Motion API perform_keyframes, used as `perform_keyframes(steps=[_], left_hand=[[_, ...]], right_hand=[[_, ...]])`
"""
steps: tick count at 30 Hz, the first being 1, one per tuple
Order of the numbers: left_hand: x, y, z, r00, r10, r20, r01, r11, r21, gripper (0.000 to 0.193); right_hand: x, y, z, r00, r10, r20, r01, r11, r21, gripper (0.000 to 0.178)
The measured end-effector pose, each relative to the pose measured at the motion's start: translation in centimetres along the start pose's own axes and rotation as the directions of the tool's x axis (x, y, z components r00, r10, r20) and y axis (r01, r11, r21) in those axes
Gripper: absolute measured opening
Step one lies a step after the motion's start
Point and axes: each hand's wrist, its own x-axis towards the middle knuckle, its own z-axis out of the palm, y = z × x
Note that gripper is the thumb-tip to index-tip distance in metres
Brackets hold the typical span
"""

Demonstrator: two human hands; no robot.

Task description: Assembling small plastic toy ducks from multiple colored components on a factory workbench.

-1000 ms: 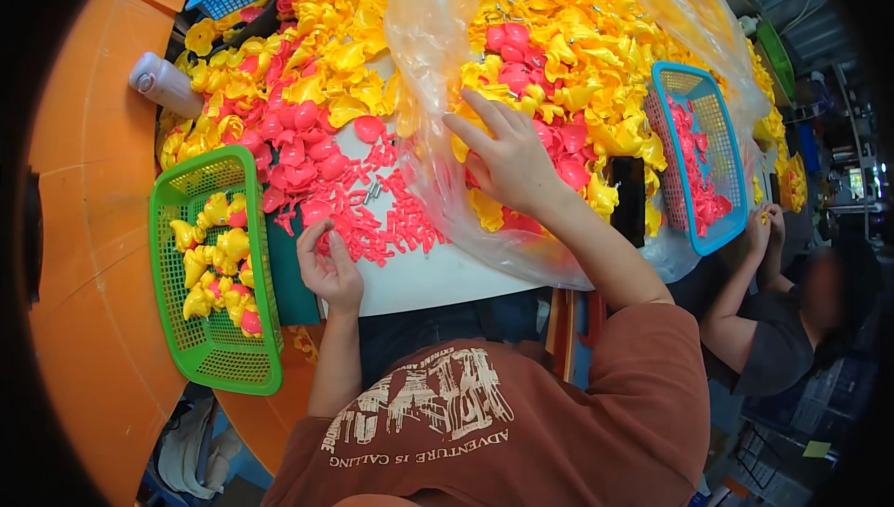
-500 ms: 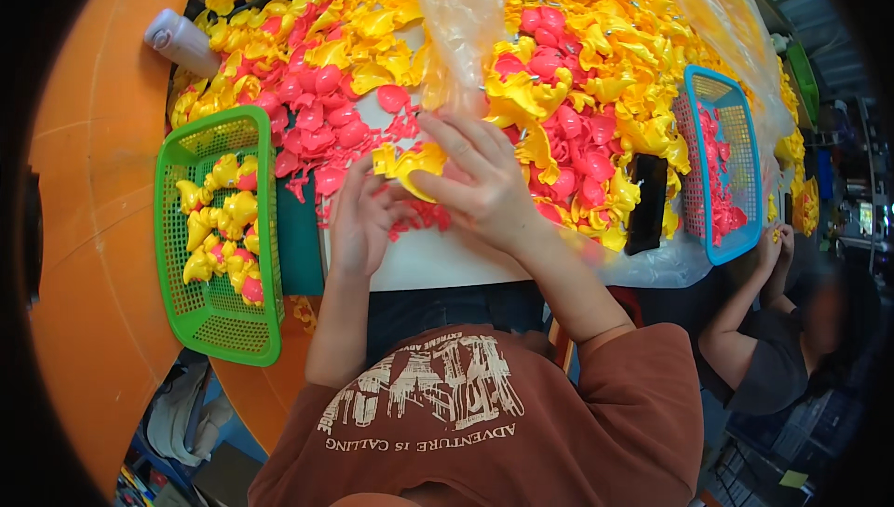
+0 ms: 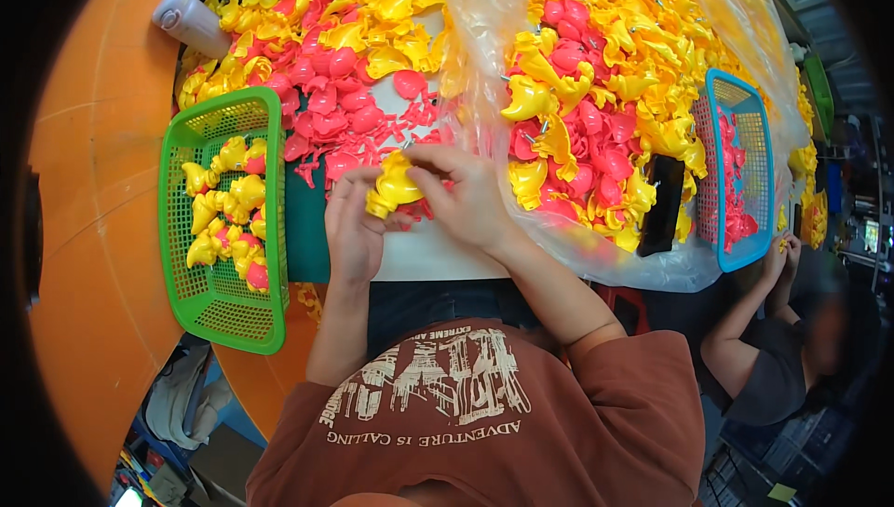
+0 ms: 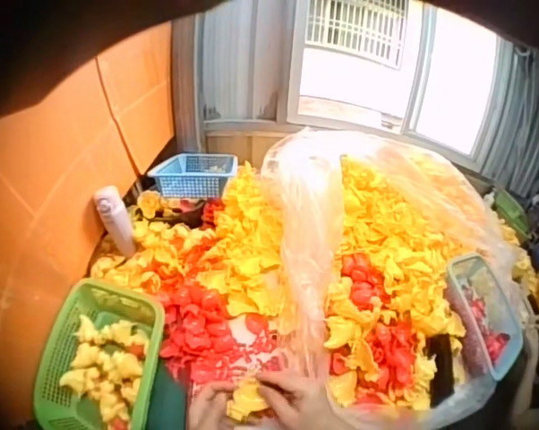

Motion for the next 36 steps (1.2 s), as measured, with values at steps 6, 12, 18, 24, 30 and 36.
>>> perform_keyframes(steps=[6, 12, 18, 24, 30, 36], left_hand=[[-0.3, 0.3, -1.7, 0.988, -0.115, -0.103, 0.131, 0.977, 0.169, 0.025], [-0.6, 0.1, -2.7, 0.982, 0.053, -0.18, 0.003, 0.955, 0.296, 0.029], [0.0, -0.6, -1.9, 0.975, 0.146, -0.17, -0.044, 0.869, 0.493, 0.027], [1.2, -3.0, 1.2, 0.971, 0.24, -0.003, -0.203, 0.828, 0.522, 0.022], [3.4, -6.3, 6.4, 0.984, 0.158, 0.078, -0.175, 0.836, 0.52, 0.03], [1.5, -2.7, 5.5, 0.993, 0.045, 0.107, -0.103, 0.768, 0.632, 0.037]], right_hand=[[0.8, -0.3, 0.4, 0.94, -0.265, 0.214, 0.325, 0.888, -0.325, 0.018], [5.4, -4.0, -7.3, 0.696, -0.696, -0.176, 0.09, 0.327, -0.941, 0.022], [5.2, -2.6, -11.2, 0.911, -0.329, -0.249, -0.11, 0.388, -0.915, 0.019], [4.1, -2.5, -9.5, 0.752, -0.659, 0.02, 0.25, 0.257, -0.933, 0.011], [3.3, -3.2, -9.0, 0.676, -0.735, 0.045, 0.352, 0.269, -0.897, 0.015], [1.6, -4.5, -7.1, 0.709, -0.694, 0.124, 0.474, 0.339, -0.813, 0.017]])
